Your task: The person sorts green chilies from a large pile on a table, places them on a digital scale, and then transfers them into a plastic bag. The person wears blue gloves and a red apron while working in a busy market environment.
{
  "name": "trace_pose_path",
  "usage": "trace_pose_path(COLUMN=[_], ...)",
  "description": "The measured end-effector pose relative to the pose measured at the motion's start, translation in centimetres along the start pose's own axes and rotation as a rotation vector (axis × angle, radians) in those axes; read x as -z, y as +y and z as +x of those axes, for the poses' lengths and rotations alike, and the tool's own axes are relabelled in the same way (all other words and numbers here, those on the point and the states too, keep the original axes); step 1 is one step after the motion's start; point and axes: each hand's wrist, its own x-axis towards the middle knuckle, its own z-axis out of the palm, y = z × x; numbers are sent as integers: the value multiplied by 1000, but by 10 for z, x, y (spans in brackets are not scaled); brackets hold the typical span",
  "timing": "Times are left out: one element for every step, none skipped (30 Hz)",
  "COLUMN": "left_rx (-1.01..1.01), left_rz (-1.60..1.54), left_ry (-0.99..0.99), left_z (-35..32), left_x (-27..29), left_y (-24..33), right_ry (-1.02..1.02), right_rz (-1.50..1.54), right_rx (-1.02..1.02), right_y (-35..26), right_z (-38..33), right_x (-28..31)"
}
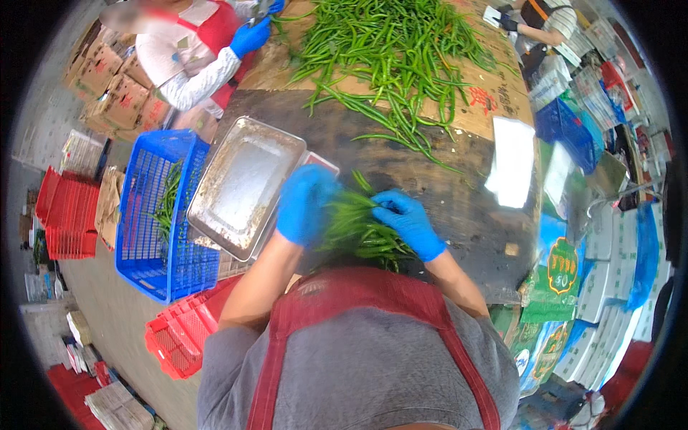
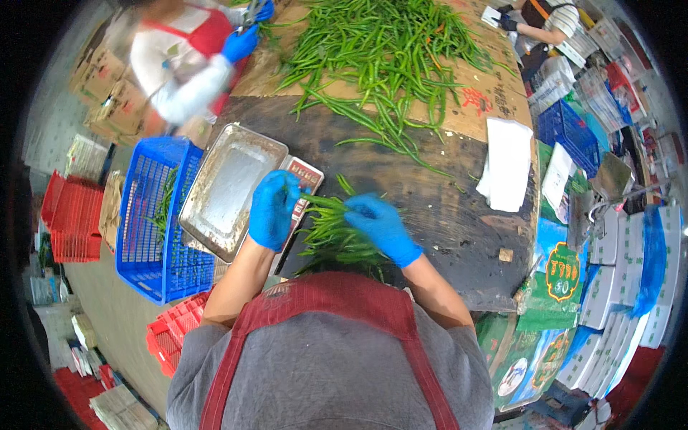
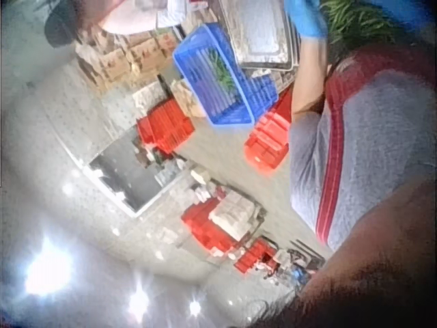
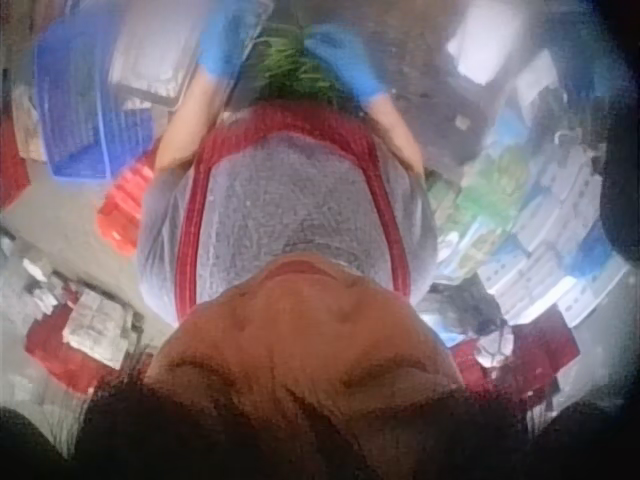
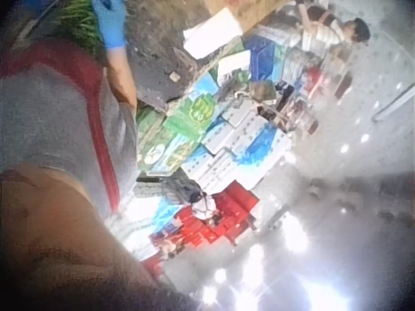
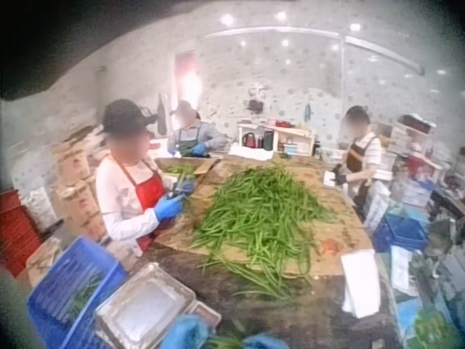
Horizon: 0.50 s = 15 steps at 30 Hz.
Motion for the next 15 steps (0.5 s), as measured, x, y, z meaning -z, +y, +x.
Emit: trace_pose_path(left_rx=[50, 101, 149, 159, 178, 197, 214, 137, 54, -87, -194, -252, -303, -286, -272], left_rz=[9, 20, 32, 40, 20, 1, -17, -66, -119, -24, -83, -119, -88, -240, -419], left_ry=[45, 89, 140, 52, 81, 111, 145, 148, 159, 461, 542, 368, 587, 339, 269], left_z=[-2, -5, -11, -17, -23, -28, -31, -28, -26, -23, -21, -28, -28, -46, -64], left_x=[-2, -6, -9, -10, -6, 5, 21, 60, 103, 108, 150, 209, 223, 262, 302], left_y=[0, 2, 3, 1, -3, -12, -19, -20, -14, 17, 42, 74, 103, 130, 146], right_ry=[3, 6, -45, -96, -148, -164, -186, -203, -153, -93, -43, 50, 146, 203, 252], right_rz=[-8, -17, -33, -48, -62, -117, -171, -225, -214, -205, -192, -283, -374, -377, -375], right_rx=[21, 42, 21, -3, -28, 83, 194, 306, 254, 197, 145, 129, 111, 89, 74], right_y=[3, 4, 0, -5, -8, -8, -6, -4, -2, 1, 3, 25, 57, 74, 89], right_z=[2, 5, 7, 10, 13, 16, 21, 27, 33, 41, 49, 66, 85, 100, 114], right_x=[-4, -8, -12, -17, -21, -25, -29, -28, -23, -13, -3, 15, 38, 57, 70])
